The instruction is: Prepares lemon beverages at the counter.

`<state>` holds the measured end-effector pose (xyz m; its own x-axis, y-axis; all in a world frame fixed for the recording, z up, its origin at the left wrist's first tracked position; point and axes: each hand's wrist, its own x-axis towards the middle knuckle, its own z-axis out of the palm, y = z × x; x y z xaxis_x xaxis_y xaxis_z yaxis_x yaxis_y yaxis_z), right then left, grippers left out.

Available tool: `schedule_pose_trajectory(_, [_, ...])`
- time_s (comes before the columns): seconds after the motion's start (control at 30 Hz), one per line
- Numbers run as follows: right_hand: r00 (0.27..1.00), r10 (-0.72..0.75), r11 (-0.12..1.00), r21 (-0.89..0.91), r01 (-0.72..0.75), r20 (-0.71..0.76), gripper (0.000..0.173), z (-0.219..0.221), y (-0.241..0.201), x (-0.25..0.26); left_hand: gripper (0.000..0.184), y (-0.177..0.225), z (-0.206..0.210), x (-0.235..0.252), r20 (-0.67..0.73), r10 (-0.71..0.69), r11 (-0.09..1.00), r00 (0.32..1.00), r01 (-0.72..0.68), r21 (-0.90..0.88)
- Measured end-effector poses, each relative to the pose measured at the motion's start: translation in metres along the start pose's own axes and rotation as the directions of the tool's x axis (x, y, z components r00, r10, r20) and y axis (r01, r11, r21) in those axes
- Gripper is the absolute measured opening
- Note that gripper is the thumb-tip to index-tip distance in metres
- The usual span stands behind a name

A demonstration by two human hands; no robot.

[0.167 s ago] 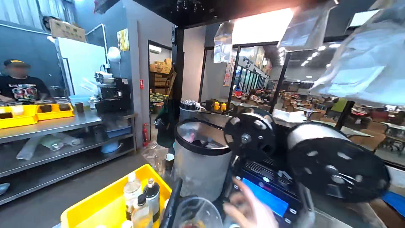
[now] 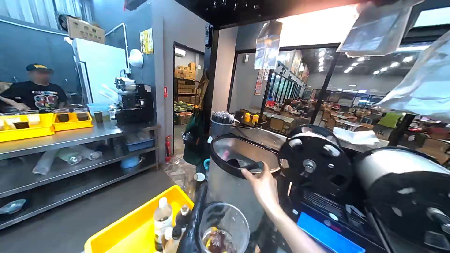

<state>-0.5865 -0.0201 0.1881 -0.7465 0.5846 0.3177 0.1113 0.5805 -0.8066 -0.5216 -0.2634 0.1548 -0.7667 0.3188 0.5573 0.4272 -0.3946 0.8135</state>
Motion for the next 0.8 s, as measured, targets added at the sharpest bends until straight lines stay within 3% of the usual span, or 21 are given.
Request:
schedule_pose_trajectory(0.1, [0.999,-0.037,0.996,-0.080,0.039,0.029,0.039,0.020,-0.011,0.055,0.135,-0.007,-0.032,0.026,-0.076,0.008,0.999,0.997,-0.004,0.051])
schedule_pose_trajectory(0.2, [0.922,-0.106,0.931,-0.288,0.224,0.373,0.025,0.002,-0.047,0.080,0.135,-0.017,-0.064,0.043,-0.088,0.048,0.999,0.995,-0.047,0.017])
schedule_pose_trajectory(0.3, [0.826,-0.046,0.911,-0.315,0.265,0.561,0.020,-0.005,-0.075,0.096,0.136,-0.023,-0.086,0.056,-0.082,0.001,0.999,0.997,0.003,0.037])
schedule_pose_trajectory(0.47, [0.726,-0.011,0.949,-0.222,0.225,0.687,0.019,0.034,-0.059,0.119,0.136,-0.048,-0.102,0.074,-0.101,-0.082,0.987,0.991,0.095,0.131])
schedule_pose_trajectory(0.63, [0.687,-0.113,0.982,-0.023,0.185,0.718,0.012,0.033,-0.060,0.125,0.133,-0.056,-0.109,0.081,-0.091,-0.135,0.971,0.987,0.150,0.185])
schedule_pose_trajectory(0.8, [0.698,-0.194,0.969,0.026,0.244,0.690,0.010,-0.004,-0.101,0.112,0.133,-0.061,-0.104,0.095,-0.132,-0.170,0.953,0.977,0.197,0.231])
